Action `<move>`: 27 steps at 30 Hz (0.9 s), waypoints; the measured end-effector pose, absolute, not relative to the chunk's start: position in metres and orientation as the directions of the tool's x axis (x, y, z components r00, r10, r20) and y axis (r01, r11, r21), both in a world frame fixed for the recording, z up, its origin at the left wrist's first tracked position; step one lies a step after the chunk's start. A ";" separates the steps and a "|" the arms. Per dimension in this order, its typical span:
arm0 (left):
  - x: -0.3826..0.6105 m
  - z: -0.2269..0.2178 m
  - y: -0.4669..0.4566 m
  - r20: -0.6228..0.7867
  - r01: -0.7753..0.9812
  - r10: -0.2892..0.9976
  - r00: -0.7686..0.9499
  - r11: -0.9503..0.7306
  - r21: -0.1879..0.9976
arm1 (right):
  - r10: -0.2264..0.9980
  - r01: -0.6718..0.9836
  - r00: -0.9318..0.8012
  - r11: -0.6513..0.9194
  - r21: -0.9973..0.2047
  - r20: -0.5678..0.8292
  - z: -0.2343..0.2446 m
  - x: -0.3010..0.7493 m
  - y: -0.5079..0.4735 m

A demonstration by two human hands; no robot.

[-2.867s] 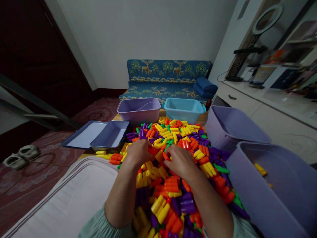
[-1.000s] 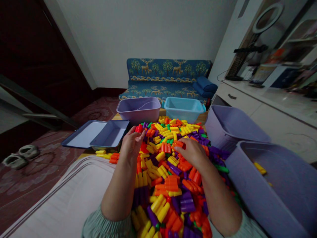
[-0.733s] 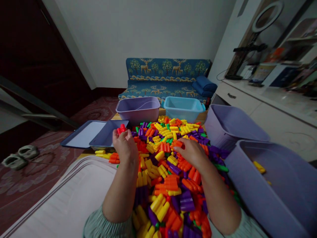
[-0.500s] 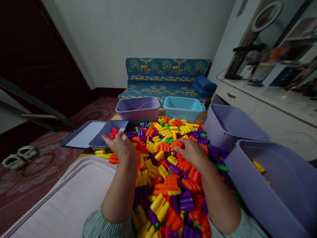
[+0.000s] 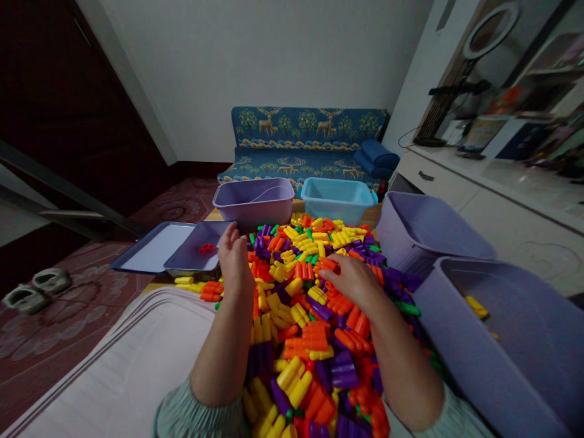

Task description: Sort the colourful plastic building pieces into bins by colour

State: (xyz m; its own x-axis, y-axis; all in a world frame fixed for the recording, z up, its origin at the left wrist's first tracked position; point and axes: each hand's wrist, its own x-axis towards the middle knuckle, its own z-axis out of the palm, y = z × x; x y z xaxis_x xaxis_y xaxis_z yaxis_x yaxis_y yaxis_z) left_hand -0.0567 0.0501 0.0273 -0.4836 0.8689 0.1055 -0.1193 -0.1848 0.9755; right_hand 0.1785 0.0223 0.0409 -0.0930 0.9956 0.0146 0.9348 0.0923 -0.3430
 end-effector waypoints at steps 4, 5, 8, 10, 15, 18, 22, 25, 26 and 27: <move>-0.048 0.039 0.040 0.275 0.567 0.931 -0.240 -0.096 0.818 | 0.995 0.933 -0.096 0.094 -0.346 0.011 0.041 0.178 0.022; -0.048 0.043 0.036 0.253 0.707 0.951 -0.175 -0.058 0.705 | 0.996 0.934 -0.094 0.091 -0.347 0.009 0.041 0.178 0.022; -0.053 0.054 0.023 0.132 0.904 0.988 -0.078 0.014 0.428 | 0.996 0.934 -0.088 0.083 -0.347 0.003 0.042 0.179 0.022; -0.058 0.057 0.019 0.074 0.941 0.996 -0.039 0.012 0.337 | 0.996 0.935 -0.086 0.080 -0.345 -0.003 0.042 0.179 0.022; -0.059 0.046 0.021 0.027 0.967 0.999 0.039 -0.044 0.252 | 0.996 0.935 -0.092 0.090 -0.344 0.012 0.041 0.179 0.022; -0.054 0.036 0.024 0.020 0.965 0.999 0.041 -0.045 0.257 | 0.996 0.934 -0.089 0.088 -0.346 0.012 0.042 0.178 0.022; -0.051 0.030 0.027 0.065 0.953 0.998 0.022 -0.040 0.301 | 0.996 0.937 -0.087 0.084 -0.339 0.007 0.042 0.177 0.022; -0.052 0.032 0.030 0.095 0.927 0.995 -0.012 -0.025 0.375 | 0.996 0.937 -0.086 0.086 -0.337 0.014 0.041 0.177 0.021; -0.052 0.034 0.031 0.107 0.908 0.994 -0.014 -0.032 0.418 | 0.996 0.935 -0.089 0.092 -0.342 0.024 0.041 0.177 0.021; -0.051 0.037 0.032 0.121 0.880 0.992 -0.021 -0.039 0.472 | 0.995 0.933 -0.093 0.099 -0.346 0.033 0.041 0.177 0.021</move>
State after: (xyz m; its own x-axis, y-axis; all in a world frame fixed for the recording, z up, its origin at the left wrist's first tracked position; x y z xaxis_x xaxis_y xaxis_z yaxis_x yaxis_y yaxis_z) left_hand -0.0512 0.0315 0.0369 -0.0206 0.9925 0.1207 0.8805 -0.0391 0.4724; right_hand 0.1774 0.0210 0.0408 -0.0930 0.9951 0.0329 0.9329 0.0987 -0.3463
